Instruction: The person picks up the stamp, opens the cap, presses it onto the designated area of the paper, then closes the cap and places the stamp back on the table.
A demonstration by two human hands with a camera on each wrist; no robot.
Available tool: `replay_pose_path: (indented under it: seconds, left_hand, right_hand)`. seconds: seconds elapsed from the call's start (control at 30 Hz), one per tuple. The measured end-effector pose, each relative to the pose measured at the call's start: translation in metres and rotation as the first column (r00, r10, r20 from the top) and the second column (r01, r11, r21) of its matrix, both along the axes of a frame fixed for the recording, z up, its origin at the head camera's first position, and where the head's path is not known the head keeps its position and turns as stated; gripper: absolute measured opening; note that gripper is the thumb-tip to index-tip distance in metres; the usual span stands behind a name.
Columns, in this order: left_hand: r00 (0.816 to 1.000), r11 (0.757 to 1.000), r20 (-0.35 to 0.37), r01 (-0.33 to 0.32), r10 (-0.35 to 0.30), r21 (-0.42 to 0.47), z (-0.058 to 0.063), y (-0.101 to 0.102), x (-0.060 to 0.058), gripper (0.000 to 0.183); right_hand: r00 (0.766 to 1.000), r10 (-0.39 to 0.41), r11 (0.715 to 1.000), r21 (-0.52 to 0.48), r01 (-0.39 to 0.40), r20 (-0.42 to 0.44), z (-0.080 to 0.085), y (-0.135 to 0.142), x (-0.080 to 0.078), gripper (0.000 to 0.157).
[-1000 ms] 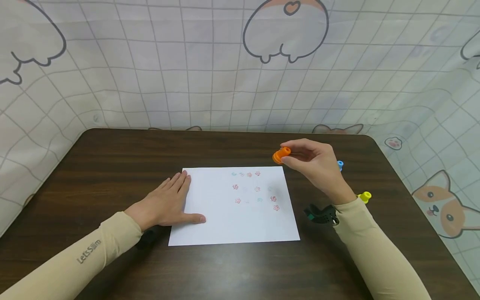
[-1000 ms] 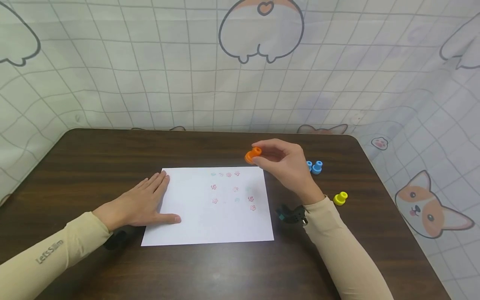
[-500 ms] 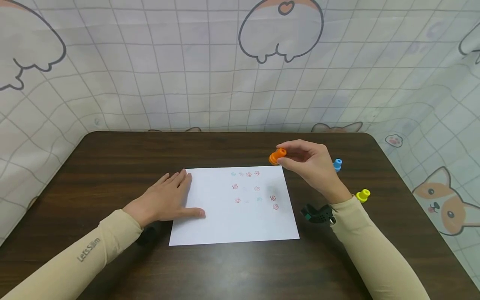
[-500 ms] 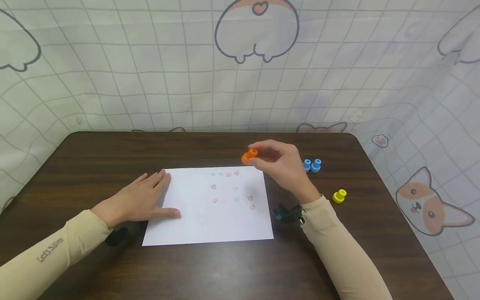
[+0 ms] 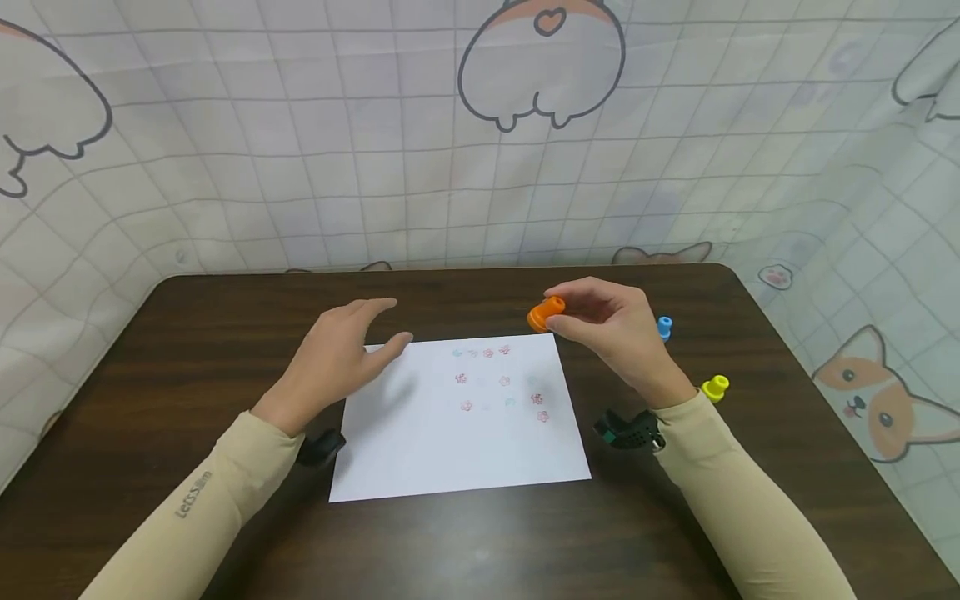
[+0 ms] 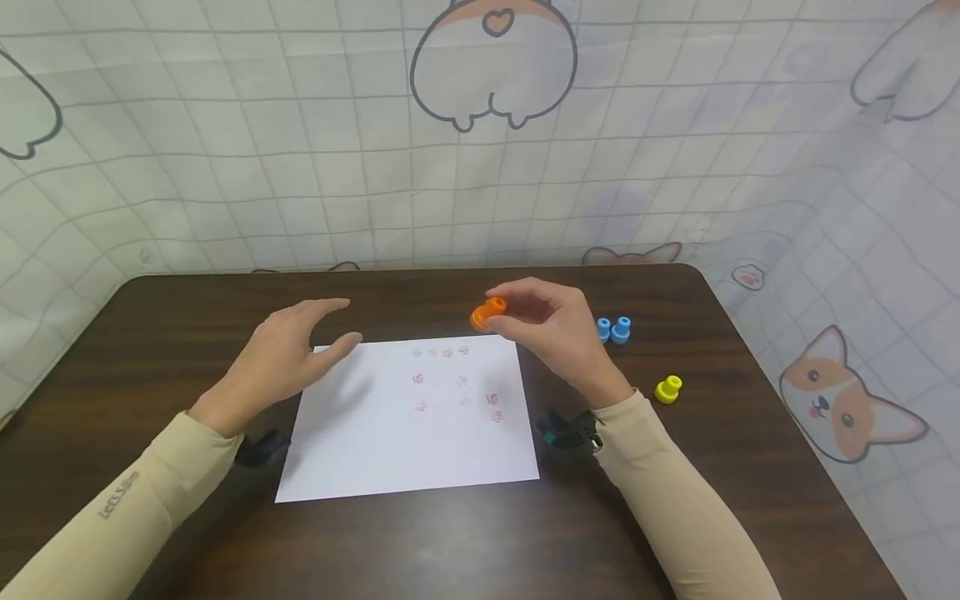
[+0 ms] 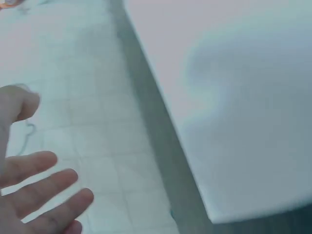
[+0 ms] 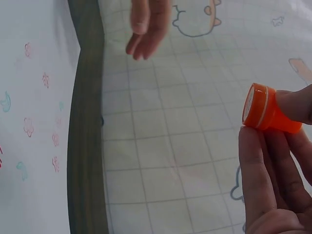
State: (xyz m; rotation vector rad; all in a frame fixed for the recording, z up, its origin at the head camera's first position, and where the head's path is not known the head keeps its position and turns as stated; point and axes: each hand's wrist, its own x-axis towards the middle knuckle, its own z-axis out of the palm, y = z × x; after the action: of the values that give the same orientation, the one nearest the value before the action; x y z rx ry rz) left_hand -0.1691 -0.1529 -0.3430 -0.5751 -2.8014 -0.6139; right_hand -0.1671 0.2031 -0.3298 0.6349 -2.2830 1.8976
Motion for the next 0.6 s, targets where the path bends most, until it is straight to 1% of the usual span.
replay_pose_path:
  seconds: [0.1,0.17,0.23,0.3,0.47,0.6]
  left_hand:
    - [0.998,0.99,-0.069,0.026,-0.016,0.138,0.002,0.011,-0.002,0.047]
    - [0.992,0.976,-0.119,0.055,-0.03,0.212,0.003,0.02,-0.002,0.043]
    - [0.988,0.96,-0.15,0.079,-0.039,0.27,0.005,0.027,0.0,0.039]
    - [0.984,0.944,-0.166,0.108,-0.058,0.313,0.006,0.035,0.001,0.037]
    - [0.978,0.904,-0.166,0.181,-0.125,0.388,0.009,0.049,0.008,0.034]
    - [0.973,0.875,-0.167,0.216,-0.157,0.434,0.01,0.055,0.014,0.032]
  right_hand:
    - [1.0,0.02,0.999,-0.036,-0.02,0.006,0.0,-0.001,0.001,0.028]
    - [0.999,0.034,0.998,-0.051,-0.033,0.021,0.0,-0.002,0.003,0.028]
    - [0.998,0.05,0.997,-0.062,-0.048,0.037,0.0,-0.004,0.005,0.026]
    - [0.996,0.066,0.996,-0.071,-0.062,0.053,0.0,-0.007,0.007,0.025]
    - [0.992,0.1,0.992,-0.08,-0.094,0.071,0.0,-0.016,0.013,0.025]
    - [0.989,0.124,0.989,-0.09,-0.117,0.077,-0.001,-0.022,0.016,0.025]
